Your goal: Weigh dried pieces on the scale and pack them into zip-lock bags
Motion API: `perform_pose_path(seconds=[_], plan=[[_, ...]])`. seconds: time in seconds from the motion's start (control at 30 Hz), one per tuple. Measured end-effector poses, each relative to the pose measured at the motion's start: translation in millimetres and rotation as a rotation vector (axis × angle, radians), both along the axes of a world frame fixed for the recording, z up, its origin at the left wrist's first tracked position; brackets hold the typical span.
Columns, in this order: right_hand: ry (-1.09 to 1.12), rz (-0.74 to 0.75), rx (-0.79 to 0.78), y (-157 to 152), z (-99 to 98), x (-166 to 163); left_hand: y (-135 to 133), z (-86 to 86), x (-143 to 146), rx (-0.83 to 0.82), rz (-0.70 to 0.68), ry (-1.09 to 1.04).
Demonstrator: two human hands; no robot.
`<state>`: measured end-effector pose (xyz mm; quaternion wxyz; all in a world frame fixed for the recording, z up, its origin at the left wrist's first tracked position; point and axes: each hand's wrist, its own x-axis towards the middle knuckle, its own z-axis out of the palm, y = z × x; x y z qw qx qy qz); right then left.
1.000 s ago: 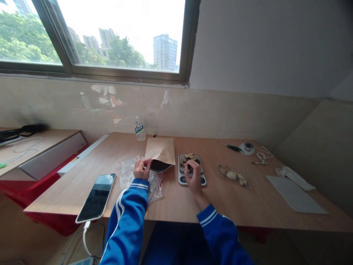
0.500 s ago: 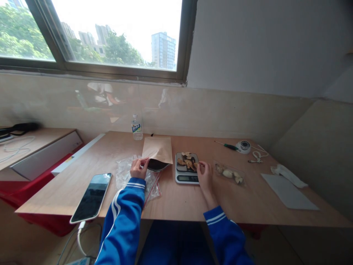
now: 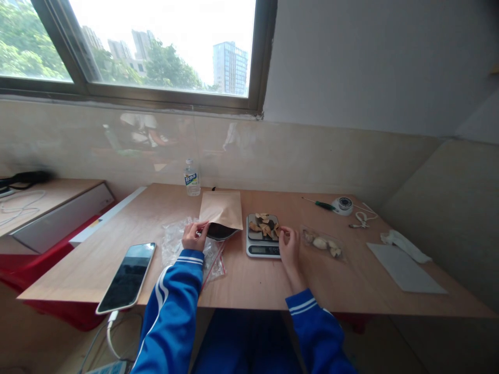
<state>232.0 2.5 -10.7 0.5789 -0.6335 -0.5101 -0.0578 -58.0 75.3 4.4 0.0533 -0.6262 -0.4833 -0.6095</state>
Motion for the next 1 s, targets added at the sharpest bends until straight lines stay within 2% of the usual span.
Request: perform_pose_path(seconds=[0.2,1.0], plan=[[0.001,0.061,0.008,-5.2,4.8,-2.5,0.7,-0.5,-0.3,-0.023,0.007,0.005],[-0.031,0.049,0.004,-6.5,5.4,-1.9,0.3,-1.1,0.2,-0.034,0.004,-0.005]])
